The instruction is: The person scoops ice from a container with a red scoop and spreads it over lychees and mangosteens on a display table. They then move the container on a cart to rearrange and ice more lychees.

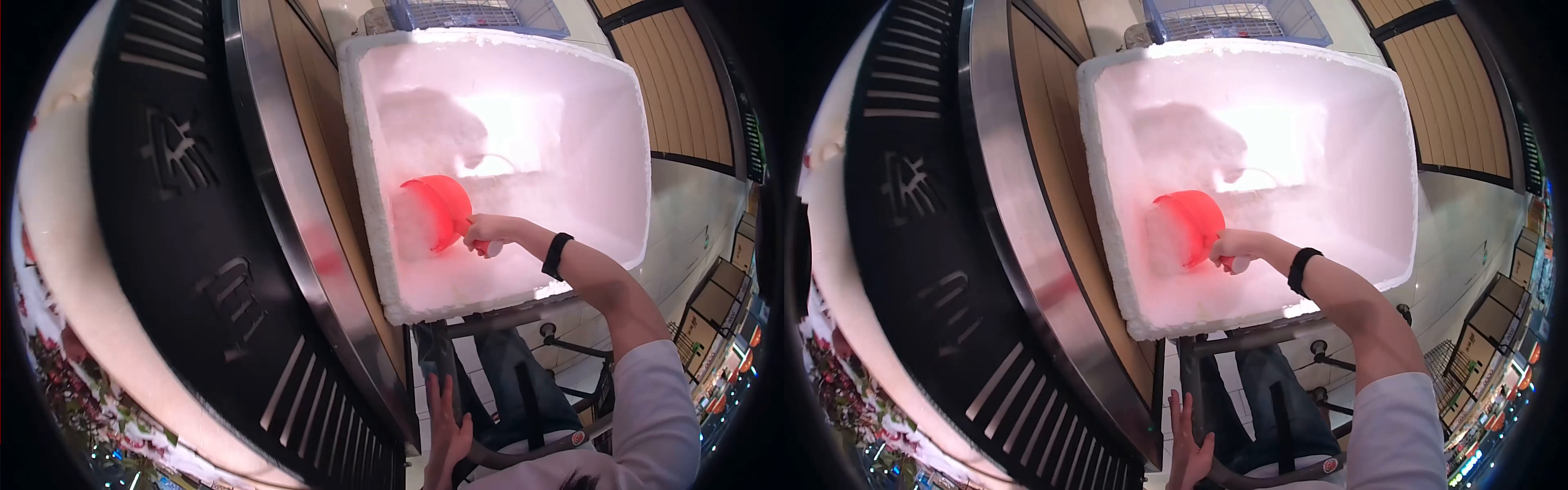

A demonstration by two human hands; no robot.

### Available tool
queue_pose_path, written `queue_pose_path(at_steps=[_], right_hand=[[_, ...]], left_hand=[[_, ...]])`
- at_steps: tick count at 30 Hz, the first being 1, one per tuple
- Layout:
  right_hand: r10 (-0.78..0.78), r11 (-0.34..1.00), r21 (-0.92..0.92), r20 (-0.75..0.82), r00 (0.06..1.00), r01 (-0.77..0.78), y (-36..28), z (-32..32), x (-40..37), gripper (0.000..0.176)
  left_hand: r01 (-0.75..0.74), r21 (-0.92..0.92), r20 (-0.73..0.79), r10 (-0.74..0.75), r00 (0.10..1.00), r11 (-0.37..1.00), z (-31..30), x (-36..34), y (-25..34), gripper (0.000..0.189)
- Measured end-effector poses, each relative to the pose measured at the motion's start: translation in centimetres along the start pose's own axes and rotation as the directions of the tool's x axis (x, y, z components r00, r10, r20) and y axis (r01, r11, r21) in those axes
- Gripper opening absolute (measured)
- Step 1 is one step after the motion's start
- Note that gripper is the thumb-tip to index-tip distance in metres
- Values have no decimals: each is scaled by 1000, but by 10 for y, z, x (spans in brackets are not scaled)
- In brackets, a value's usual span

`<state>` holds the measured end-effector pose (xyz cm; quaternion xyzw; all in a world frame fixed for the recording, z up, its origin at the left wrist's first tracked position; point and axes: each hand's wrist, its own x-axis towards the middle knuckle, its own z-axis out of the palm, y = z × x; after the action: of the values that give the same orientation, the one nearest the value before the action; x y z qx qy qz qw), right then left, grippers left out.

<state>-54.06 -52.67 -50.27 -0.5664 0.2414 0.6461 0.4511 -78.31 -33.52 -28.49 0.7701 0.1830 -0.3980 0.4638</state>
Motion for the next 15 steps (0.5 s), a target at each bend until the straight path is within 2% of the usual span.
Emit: queue_pose_path(at_steps=[2,3,4,6,8,10,11,12,15], right_hand=[[13,1000,-10,61,998,-12,7,-14,-8,36],[40,999,-25,112,993,-38,10,-21,-14,38],[23,999,-29,112,993,-20,15,-28,-22,38],[-15,996,85,180,983,0,28,-37,-37,35],[-47,991,128,178,983,25,43,-43,-54,39],[-89,971,237,196,977,41,56,-53,-80,45],[-111,956,291,238,965,39,66,-63,-89,52],[-130,955,289,232,964,60,72,-67,-103,52],[-287,895,407,211,934,183,90,-70,-149,59]], left_hand=[[-21,-80,-63,16,998,997,1,-2,5,72],[3,33,-60,-1,998,999,1,-3,4,69],[-6,41,-73,9,997,999,1,-4,5,69],[13,119,-107,-1,994,993,1,-8,10,66],[4,133,-149,16,989,991,4,-12,7,61],[-59,208,-178,97,979,976,7,-17,6,64],[-34,201,-184,72,980,979,6,-22,22,62],[-48,209,-194,90,977,977,6,-25,28,62],[-140,254,-201,194,960,957,6,-32,43,61]])
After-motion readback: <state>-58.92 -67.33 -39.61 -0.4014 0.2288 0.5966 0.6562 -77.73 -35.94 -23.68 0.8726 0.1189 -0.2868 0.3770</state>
